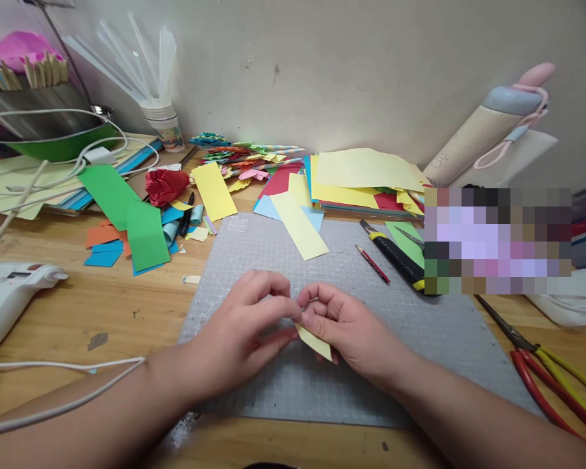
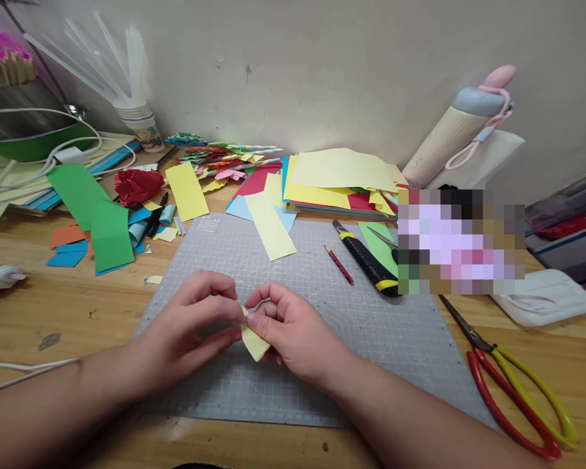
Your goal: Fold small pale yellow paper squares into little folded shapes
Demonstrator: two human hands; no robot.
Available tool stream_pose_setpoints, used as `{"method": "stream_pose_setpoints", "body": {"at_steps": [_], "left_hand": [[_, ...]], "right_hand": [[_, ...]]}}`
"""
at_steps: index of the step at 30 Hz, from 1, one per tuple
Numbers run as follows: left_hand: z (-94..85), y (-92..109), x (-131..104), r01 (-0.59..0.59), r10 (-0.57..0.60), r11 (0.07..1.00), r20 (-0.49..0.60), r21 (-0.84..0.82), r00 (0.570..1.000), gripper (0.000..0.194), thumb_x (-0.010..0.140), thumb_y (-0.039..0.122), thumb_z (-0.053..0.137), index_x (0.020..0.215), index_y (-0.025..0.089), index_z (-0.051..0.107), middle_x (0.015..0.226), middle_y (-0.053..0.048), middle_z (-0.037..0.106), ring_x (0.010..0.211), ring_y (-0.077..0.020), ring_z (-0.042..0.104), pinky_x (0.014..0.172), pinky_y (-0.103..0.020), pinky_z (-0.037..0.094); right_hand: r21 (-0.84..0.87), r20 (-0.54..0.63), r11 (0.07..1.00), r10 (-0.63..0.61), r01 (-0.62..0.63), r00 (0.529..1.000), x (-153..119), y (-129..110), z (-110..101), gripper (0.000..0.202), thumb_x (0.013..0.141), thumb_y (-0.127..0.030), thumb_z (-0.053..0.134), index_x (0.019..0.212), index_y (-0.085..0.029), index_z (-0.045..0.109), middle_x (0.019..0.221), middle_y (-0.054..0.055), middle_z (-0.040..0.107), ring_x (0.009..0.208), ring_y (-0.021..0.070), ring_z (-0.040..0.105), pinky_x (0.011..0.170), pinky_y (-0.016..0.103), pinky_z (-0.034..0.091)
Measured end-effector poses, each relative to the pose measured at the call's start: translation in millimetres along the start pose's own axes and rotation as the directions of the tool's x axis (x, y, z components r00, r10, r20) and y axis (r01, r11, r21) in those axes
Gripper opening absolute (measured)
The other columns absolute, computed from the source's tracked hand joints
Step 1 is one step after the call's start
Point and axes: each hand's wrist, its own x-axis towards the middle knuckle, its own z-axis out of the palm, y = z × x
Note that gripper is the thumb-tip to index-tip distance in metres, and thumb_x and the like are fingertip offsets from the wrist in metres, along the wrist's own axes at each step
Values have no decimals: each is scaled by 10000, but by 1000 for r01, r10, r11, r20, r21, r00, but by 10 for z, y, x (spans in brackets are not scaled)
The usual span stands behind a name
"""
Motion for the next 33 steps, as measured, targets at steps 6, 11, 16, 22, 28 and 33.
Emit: {"method": "stream_pose_setpoints", "body": {"at_steps": [6,11,16,22,28,33], "left_hand": [[-44,-21,31,-188,159,929,114,319,981,142,925,145,468,857,221,566,906,-10,666,916,-183,527,820,-356,324],[-42,-17,21,-118,57,846,133,519,990,156,927,166,458,801,208,540,797,-17,645,867,-211,514,806,-386,300],[12,39,-8,-128,42,807,159,577,986,167,915,143,465,778,202,539,772,-19,613,832,-219,500,813,-392,301],[35,33,3,-51,-33,895,180,443,983,167,903,160,489,768,197,580,794,-9,645,851,-212,522,810,-391,305],[35,8,19,34,-101,932,170,360,980,189,911,196,492,758,193,603,767,0,644,841,-208,515,792,-389,292],[56,41,20,87,-130,946,119,312,984,172,871,184,533,719,193,615,782,-7,627,837,-203,502,777,-380,299]], "right_hand": [[-241,-136,956,-203,166,970,-15,-33,-53,152,910,-372,524,941,-225,502,749,-25,524,582,118,476,495,247,402],[-818,82,363,-694,446,715,-108,-122,-96,16,865,-193,580,850,-194,573,912,39,597,869,188,535,789,352,402],[-945,268,-10,-594,326,759,-116,-61,-54,99,882,-178,573,959,-205,629,1082,67,614,997,236,503,835,394,334],[-964,220,11,-521,264,825,-92,-22,-46,138,874,-174,601,737,-189,597,941,16,631,918,205,522,790,377,294],[-944,182,160,-474,288,862,-101,16,-16,83,878,-162,611,799,-188,608,889,0,619,872,190,518,772,360,290],[-933,126,249,-448,259,885,-92,42,21,95,867,-117,596,803,-184,614,868,4,609,862,191,521,771,359,293]]}}
